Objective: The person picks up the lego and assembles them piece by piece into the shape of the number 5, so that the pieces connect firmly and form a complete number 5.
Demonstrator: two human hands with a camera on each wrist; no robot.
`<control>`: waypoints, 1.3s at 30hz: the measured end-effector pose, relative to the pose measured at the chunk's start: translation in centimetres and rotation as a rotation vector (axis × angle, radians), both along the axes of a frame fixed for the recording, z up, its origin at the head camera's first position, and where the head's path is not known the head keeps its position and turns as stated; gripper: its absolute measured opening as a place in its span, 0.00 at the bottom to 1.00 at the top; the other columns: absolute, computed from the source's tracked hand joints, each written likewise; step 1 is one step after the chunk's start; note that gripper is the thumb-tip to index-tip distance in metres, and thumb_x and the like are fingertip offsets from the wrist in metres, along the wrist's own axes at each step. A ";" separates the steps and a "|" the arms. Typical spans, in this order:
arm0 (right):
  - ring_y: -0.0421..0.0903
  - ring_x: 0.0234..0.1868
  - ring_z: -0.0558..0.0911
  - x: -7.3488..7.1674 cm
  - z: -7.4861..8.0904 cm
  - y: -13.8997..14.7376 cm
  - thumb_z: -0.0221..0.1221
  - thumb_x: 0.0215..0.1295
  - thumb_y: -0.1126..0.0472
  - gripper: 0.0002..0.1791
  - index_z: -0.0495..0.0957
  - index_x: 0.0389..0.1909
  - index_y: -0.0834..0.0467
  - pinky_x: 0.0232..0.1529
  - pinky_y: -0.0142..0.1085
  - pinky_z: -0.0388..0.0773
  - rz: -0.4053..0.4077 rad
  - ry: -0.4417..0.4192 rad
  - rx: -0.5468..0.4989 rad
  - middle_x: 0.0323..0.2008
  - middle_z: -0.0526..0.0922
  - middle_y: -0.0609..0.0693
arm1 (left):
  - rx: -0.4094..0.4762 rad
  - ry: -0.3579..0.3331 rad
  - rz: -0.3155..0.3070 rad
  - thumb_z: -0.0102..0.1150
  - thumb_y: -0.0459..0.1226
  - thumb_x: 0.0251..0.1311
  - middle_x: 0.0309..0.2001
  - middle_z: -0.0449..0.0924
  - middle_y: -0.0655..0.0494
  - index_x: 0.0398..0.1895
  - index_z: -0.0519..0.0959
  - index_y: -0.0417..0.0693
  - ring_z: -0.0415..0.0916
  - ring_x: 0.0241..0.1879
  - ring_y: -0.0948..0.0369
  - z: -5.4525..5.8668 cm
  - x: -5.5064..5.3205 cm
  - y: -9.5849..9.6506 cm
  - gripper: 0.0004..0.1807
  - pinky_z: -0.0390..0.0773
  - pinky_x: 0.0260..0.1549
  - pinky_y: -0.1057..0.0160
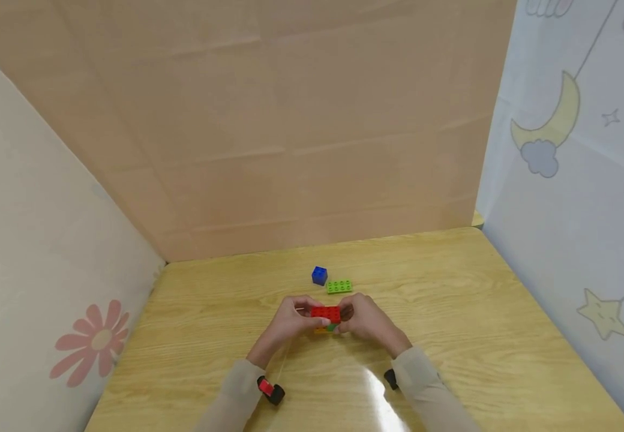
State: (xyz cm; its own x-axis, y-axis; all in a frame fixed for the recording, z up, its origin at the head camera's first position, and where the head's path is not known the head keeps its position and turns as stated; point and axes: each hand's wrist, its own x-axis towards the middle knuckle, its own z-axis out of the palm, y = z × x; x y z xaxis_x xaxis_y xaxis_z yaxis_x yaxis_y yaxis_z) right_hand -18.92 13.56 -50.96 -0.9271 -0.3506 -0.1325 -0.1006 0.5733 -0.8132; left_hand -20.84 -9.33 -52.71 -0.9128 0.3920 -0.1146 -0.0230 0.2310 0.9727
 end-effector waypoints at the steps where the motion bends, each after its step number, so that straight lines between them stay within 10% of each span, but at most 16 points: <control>1: 0.44 0.43 0.89 0.0 0.0 0.0 0.78 0.56 0.64 0.14 0.87 0.43 0.57 0.49 0.46 0.87 -0.001 -0.001 0.003 0.40 0.92 0.48 | 0.000 -0.004 0.003 0.82 0.41 0.53 0.40 0.88 0.54 0.44 0.90 0.49 0.79 0.31 0.63 0.0 0.0 0.0 0.16 0.81 0.28 0.66; 27: 0.45 0.45 0.90 0.2 -0.1 -0.1 0.78 0.55 0.61 0.14 0.91 0.43 0.54 0.52 0.49 0.87 -0.001 0.040 0.006 0.42 0.93 0.49 | -0.115 0.023 0.050 0.83 0.40 0.52 0.37 0.87 0.54 0.42 0.90 0.49 0.73 0.32 0.61 1.0 0.2 0.3 0.15 0.73 0.27 0.68; 39: 0.48 0.51 0.90 0.7 -0.5 0.8 0.73 0.64 0.58 0.15 0.87 0.51 0.53 0.55 0.50 0.87 0.086 0.099 0.033 0.49 0.91 0.48 | -0.206 0.068 -0.026 0.80 0.50 0.55 0.51 0.87 0.53 0.53 0.86 0.49 0.80 0.44 0.58 1.9 0.9 -0.2 0.25 0.84 0.35 0.59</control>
State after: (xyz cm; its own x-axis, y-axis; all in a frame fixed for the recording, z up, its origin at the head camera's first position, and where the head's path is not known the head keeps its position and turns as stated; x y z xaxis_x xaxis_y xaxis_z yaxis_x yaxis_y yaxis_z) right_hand -18.20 14.31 -51.50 -0.9030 -0.4262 -0.0547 -0.2291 0.5852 -0.7779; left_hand -19.96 -9.49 -50.83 -0.9112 0.3899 -0.1331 0.0497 0.4247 0.9040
